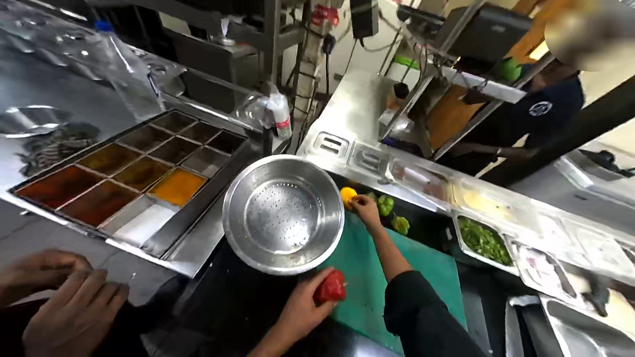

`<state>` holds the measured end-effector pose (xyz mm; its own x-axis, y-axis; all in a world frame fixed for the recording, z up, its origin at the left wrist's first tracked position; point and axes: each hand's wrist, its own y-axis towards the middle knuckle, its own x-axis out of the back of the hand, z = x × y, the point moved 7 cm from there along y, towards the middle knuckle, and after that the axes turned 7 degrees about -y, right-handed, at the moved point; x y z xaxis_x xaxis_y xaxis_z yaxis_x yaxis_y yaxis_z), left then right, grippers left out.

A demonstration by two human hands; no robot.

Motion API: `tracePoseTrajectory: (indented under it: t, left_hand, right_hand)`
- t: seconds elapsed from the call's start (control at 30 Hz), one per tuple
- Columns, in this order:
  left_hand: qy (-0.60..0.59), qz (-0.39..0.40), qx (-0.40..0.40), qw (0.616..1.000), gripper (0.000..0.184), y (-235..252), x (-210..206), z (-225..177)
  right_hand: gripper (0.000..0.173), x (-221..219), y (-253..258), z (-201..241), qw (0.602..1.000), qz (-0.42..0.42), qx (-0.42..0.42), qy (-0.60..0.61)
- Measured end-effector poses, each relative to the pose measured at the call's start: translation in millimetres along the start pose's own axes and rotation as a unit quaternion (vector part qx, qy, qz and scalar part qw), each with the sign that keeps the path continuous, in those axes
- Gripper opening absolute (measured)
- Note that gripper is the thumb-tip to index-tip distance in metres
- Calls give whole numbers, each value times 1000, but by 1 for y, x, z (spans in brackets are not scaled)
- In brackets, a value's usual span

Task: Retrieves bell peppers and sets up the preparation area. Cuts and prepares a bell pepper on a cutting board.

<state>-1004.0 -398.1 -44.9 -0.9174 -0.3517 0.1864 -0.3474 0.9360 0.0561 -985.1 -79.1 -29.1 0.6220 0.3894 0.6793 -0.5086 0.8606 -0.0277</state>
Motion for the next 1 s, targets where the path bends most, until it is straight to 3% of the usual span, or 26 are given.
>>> tracePoseTrajectory:
  t: [0.1,0.17,0.3,0.43,0.53,0.63,0.77,0.83,0.93,1.0]
  left_hand:
    - [157,-75,-129,976,57,9,-20,-6]
    - [191,-59,-187,962,53,14,-38,3]
    - [108,-15,-142,984,60,6,-44,13]
    - [90,-17,-77,993,72,9,-37,14]
    - [130,12,-9,991,80,23,-54,5]
    - [141,26,24,989,83,36,-82,5]
    - [139,28,33,989,86,46,-102,0]
    - [145,29,-5,989,87,46,-106,-7]
    - [174,46,-129,975,60,53,-115,-22]
    - [208,74,-205,953,40,54,-120,-25]
  right_hand:
    - [30,1,-32,0,999,40,26,18]
    - [31,19,-64,-8,997,38,37,51]
    - [30,99,-139,-65,997,-24,13,66]
    - [37,202,-233,-193,979,-189,-78,-24]
    - [52,244,-317,-275,943,-263,-176,-100]
    - [59,246,-368,-311,926,-263,-241,-123]
    - [66,241,-385,-318,906,-267,-298,-135]
    - [67,241,-390,-322,909,-237,-318,-126]
    - [67,248,-384,-327,912,-189,-345,-114]
    - [58,251,-386,-333,908,-171,-375,-70]
